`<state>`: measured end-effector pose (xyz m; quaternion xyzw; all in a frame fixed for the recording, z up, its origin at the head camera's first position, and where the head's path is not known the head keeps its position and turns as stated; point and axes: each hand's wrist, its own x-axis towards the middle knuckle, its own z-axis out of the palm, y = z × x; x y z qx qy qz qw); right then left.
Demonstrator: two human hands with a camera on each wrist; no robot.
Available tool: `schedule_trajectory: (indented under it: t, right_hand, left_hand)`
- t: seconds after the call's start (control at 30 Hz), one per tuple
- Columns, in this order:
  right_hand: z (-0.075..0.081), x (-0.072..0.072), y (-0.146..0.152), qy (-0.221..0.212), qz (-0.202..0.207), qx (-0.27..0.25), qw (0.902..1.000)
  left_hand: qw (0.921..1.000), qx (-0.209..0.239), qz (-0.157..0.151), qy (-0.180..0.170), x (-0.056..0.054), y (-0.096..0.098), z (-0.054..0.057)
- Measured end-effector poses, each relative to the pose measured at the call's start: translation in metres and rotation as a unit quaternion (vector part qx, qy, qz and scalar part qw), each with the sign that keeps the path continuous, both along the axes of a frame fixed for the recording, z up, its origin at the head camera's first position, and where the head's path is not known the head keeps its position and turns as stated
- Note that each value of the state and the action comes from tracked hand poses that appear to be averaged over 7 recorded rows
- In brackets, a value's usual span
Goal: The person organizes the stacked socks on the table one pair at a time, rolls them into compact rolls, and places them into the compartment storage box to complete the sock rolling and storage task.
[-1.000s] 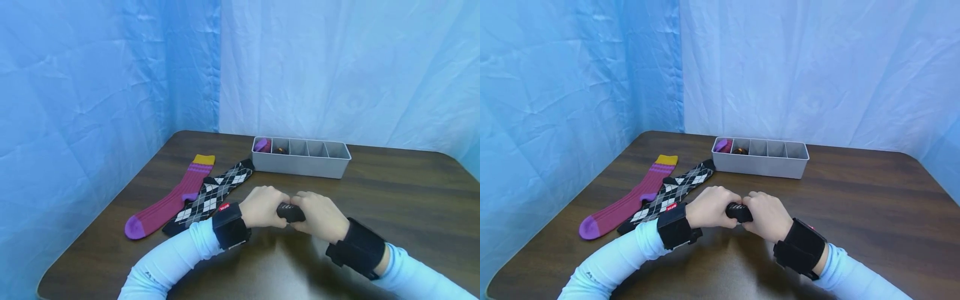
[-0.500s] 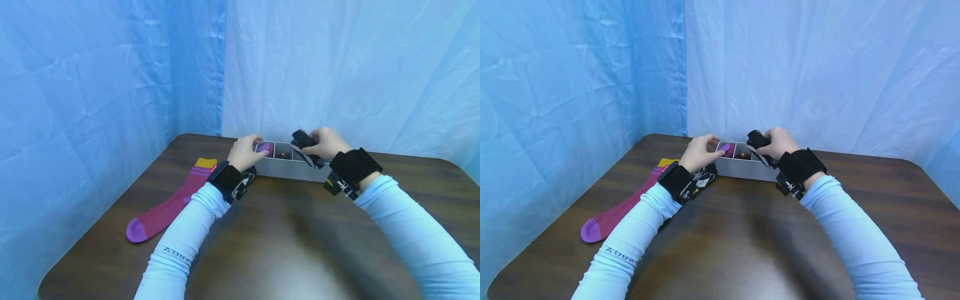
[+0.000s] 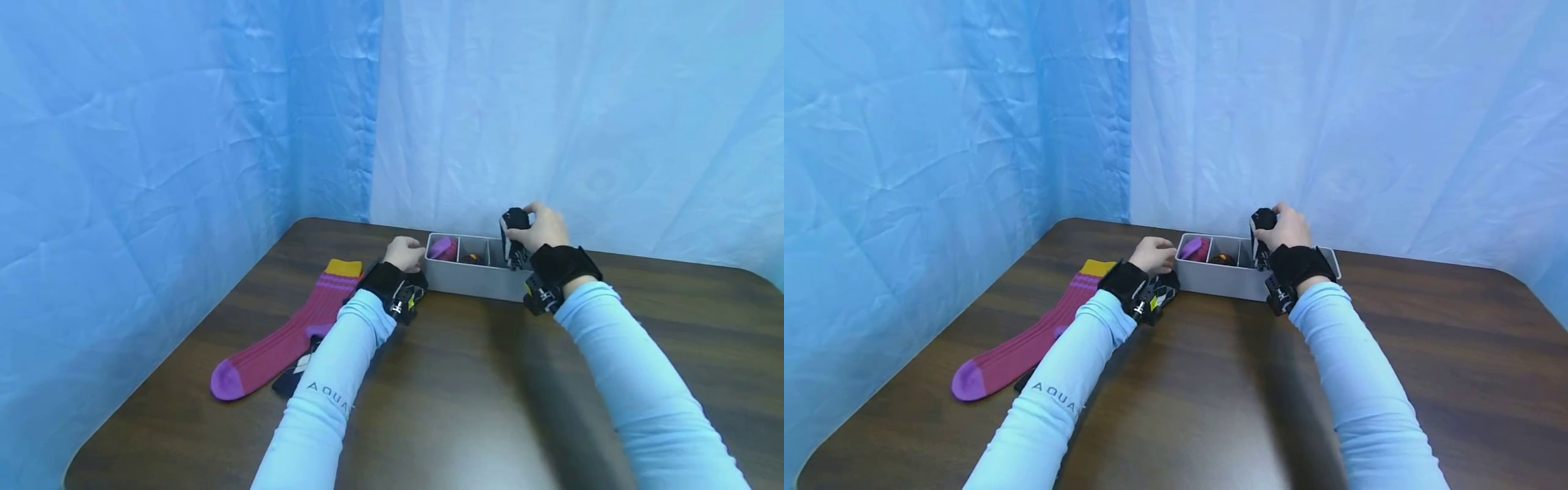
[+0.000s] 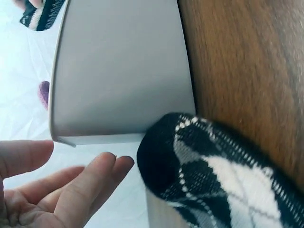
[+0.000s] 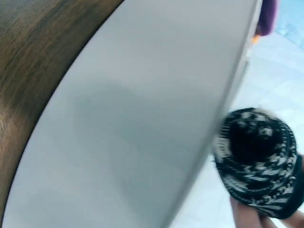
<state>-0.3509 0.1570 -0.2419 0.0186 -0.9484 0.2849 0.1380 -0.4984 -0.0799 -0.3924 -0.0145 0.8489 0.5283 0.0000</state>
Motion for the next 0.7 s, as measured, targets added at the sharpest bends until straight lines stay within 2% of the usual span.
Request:
schedule_trajectory:
  t: [0.03, 0.07, 0.1, 0.13, 0.17, 0.23, 0.4, 0.47, 0.53, 0.57, 0.63, 0.7]
  right_hand:
    - [-0.002, -0.001, 0.0, 0.009, -0.009, -0.004, 0.9999]
    - [-0.005, -0.002, -0.001, 0.018, -0.018, -0.006, 0.9996]
    - [-0.007, -0.003, -0.002, 0.027, -0.026, -0.006, 0.9993]
    - [-0.009, -0.004, -0.003, 0.035, -0.033, -0.002, 0.9988]
    - [-0.012, -0.005, -0.004, 0.041, -0.038, 0.004, 0.9984]
    - [-0.016, -0.007, -0.005, 0.048, -0.043, 0.02, 0.9977]
    - [-0.024, -0.009, -0.01, 0.057, -0.038, 0.08, 0.9944]
    - [-0.024, -0.01, -0.013, 0.064, -0.034, 0.105, 0.9918]
    - [-0.024, -0.012, -0.017, 0.066, -0.03, 0.124, 0.9896]
    - [-0.025, -0.013, -0.018, 0.064, -0.028, 0.133, 0.9886]
    - [-0.027, -0.015, -0.021, 0.056, -0.025, 0.147, 0.9873]
    - [-0.028, -0.018, -0.023, 0.038, -0.026, 0.157, 0.9866]
  left_hand:
    - [0.9995, 0.031, -0.003, -0.006, -0.026, -0.002, -0.022]
    - [0.9986, 0.05, -0.009, -0.019, -0.046, -0.003, -0.037]
    - [0.998, 0.06, -0.012, -0.017, -0.058, -0.003, -0.047]
    - [0.9974, 0.069, -0.015, -0.013, -0.064, -0.002, -0.053]
    - [0.997, 0.074, -0.017, -0.016, -0.064, -0.001, -0.054]
    - [0.9966, 0.079, -0.019, -0.012, -0.052, 0.004, -0.047]
    - [0.9984, 0.055, -0.008, -0.012, 0.006, 0.016, -0.003]
    - [0.9989, 0.046, -0.004, -0.012, 0.012, 0.018, 0.003]
    - [0.9992, 0.039, 0.002, -0.008, -0.002, 0.017, -0.006]
    - [0.9992, 0.039, 0.003, -0.007, -0.014, 0.016, -0.015]
    - [0.9993, 0.036, 0.005, -0.002, -0.05, 0.014, -0.041]
    - [0.9992, 0.039, -0.003, 0.01, -0.068, 0.012, -0.056]
